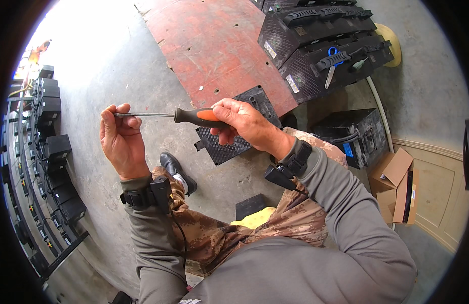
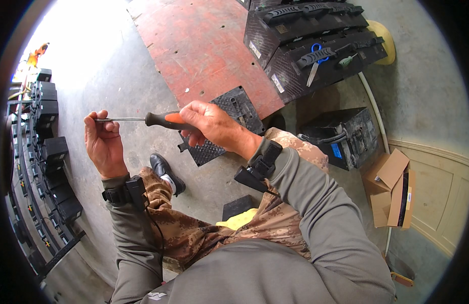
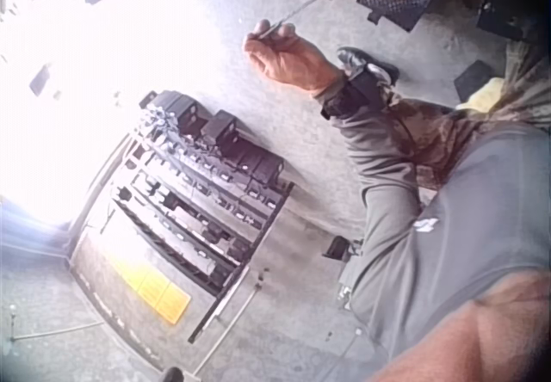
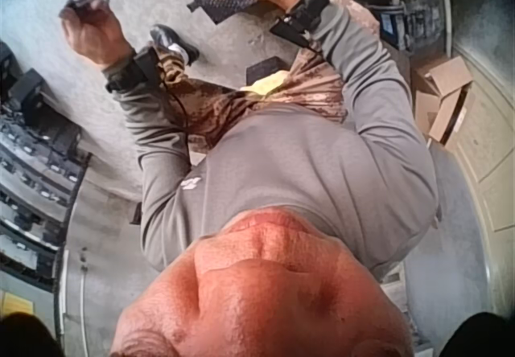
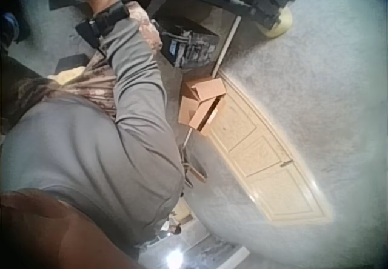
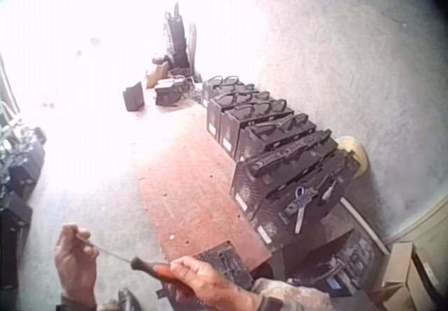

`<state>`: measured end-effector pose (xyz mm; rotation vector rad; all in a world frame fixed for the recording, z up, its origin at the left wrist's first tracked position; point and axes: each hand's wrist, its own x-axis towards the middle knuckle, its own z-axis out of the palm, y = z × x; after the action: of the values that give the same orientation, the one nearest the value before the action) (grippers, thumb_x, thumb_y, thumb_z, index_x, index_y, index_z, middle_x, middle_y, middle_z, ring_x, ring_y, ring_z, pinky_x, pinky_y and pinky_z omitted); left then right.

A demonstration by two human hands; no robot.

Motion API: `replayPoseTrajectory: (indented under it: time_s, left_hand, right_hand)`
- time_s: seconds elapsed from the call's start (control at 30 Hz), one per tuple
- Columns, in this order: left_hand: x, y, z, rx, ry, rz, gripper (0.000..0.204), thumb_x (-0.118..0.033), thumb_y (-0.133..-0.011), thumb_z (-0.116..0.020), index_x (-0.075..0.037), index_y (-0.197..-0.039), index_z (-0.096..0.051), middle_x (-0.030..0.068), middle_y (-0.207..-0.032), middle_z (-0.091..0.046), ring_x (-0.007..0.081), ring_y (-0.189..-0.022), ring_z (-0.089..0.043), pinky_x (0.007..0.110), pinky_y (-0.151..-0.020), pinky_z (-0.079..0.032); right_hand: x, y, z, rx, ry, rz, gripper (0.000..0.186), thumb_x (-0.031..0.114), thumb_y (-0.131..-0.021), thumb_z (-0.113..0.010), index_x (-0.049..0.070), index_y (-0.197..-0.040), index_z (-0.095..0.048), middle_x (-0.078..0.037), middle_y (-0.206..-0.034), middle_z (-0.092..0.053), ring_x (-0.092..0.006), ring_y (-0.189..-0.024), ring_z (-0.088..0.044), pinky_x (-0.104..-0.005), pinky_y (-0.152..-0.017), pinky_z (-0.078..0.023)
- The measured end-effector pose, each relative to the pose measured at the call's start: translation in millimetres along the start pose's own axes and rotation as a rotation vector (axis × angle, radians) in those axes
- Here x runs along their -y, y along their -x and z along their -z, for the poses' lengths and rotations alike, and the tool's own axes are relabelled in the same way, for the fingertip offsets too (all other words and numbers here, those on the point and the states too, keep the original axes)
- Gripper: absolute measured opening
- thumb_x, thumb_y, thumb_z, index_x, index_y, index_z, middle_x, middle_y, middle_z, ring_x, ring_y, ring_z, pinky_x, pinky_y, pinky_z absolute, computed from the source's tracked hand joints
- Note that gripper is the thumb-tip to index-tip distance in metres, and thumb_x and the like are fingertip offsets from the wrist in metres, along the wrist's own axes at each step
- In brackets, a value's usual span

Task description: Use a screwdriver to unscrew or tighten components on a battery casing.

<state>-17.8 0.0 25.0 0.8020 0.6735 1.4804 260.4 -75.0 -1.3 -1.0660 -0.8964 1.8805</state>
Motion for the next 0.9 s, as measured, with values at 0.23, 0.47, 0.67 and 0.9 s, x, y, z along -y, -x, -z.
replayPoseTrajectory:
  time_s: [0.23,0.47,0.67,0.9]
  left_hand:
    - [1,-1,5,0.009,-0.017,-0.005,0.026,-0.026,-0.105,-0.057,-0.003,-0.109,-0.068,0.0165,-0.1,-0.073,0.0183,-0.071,-0.063,0.031,-0.068,-0.05]
    - [-1,0,-1,0.001,-0.002,0.0,0.025,-0.026,-0.105,-0.057,-0.003,-0.108,-0.068,0.016,-0.1,-0.073,0.0177,-0.07,-0.063,0.031,-0.068,-0.05]
    - [0,-1,5,0.021,0.008,-0.002,0.025,-0.026,-0.104,-0.058,-0.004,-0.107,-0.068,0.0159,-0.097,-0.073,0.0171,-0.069,-0.062,0.03,-0.066,-0.05]
    - [0,-1,0,0.008,0.006,-0.004,0.025,-0.026,-0.105,-0.057,-0.003,-0.108,-0.068,0.0163,-0.098,-0.073,0.0174,-0.069,-0.062,0.031,-0.066,-0.05]
  right_hand:
    - [-4,-3,-5,-0.03,0.188,0.122,0.039,0.033,-0.101,-0.064,0.002,-0.123,-0.057,-0.006,-0.091,-0.066,-0.0084,-0.072,-0.063,-0.0221,-0.067,-0.053]
    - [1,0,1,-0.016,0.051,0.005,0.047,0.047,-0.102,-0.058,0.003,-0.118,-0.059,-0.005,-0.088,-0.066,-0.0086,-0.069,-0.063,-0.023,-0.064,-0.052]
    - [-1,-2,-2,0.004,0.083,0.018,0.046,0.045,-0.101,-0.06,0.002,-0.118,-0.06,-0.004,-0.092,-0.065,-0.0084,-0.073,-0.064,-0.0232,-0.064,-0.052]
    - [-10,-4,0,-0.035,0.186,0.098,0.043,0.042,-0.102,-0.06,0.002,-0.119,-0.061,-0.003,-0.093,-0.065,-0.0078,-0.077,-0.064,-0.0235,-0.065,-0.052]
